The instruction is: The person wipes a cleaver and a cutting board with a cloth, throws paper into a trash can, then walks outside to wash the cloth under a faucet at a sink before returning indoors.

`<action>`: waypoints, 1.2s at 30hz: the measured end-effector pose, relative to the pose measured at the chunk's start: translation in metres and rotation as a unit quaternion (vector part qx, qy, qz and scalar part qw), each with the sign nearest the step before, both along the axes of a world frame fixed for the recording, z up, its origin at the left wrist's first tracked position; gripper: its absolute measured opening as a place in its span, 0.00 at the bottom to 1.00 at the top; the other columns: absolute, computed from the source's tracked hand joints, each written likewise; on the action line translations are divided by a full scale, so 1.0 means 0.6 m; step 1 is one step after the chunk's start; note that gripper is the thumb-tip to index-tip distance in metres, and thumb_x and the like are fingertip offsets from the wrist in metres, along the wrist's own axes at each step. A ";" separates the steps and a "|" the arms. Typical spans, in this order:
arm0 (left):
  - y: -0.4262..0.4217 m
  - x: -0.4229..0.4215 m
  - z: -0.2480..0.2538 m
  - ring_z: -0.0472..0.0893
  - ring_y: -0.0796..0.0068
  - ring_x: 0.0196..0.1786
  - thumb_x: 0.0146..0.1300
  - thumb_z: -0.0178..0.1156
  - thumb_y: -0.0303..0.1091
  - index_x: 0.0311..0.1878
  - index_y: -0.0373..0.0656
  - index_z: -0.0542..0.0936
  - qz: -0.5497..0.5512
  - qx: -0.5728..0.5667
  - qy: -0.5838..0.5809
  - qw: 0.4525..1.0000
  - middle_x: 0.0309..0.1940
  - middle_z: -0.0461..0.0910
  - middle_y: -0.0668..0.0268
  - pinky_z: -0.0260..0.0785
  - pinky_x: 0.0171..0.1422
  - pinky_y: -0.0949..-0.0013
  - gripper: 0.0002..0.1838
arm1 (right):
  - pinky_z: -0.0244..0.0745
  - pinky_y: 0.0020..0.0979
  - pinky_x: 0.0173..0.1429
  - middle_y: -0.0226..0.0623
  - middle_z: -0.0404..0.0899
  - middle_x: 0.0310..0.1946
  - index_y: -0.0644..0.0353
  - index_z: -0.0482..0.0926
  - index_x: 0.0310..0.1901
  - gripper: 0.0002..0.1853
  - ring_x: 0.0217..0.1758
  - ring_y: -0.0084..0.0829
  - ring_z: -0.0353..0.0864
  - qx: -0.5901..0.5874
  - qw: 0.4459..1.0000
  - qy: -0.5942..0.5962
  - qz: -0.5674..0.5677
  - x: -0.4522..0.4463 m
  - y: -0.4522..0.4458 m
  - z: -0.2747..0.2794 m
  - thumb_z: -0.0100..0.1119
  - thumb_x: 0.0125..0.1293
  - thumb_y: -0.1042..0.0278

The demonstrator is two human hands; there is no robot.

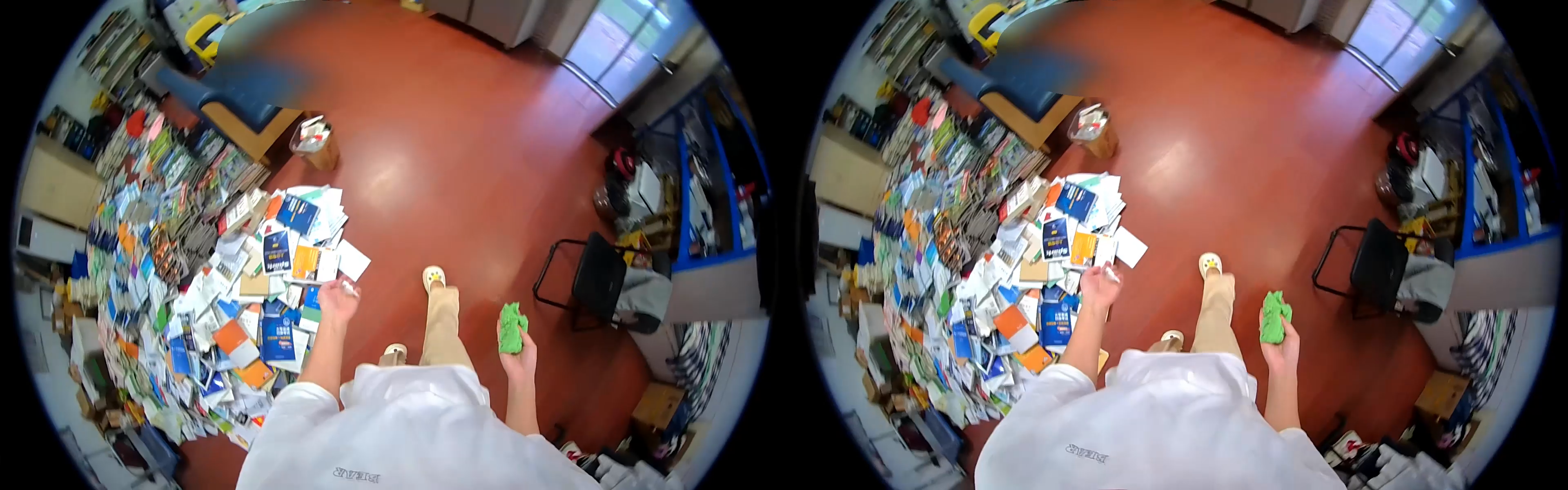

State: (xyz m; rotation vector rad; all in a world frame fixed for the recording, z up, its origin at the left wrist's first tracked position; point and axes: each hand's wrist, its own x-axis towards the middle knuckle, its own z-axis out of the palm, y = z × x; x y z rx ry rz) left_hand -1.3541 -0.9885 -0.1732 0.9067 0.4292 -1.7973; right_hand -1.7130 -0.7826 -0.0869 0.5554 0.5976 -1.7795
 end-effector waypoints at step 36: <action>-1.372 0.204 -0.530 0.78 0.71 0.42 0.61 0.57 0.22 0.58 0.31 0.67 0.106 0.056 -0.299 0.947 0.41 0.76 0.61 0.72 0.45 0.70 0.21 | 0.59 0.37 0.73 0.42 0.65 0.65 0.61 0.63 0.66 0.24 0.66 0.39 0.66 0.192 0.863 -0.021 0.466 0.291 -1.613 -0.259 0.46 0.67 0.77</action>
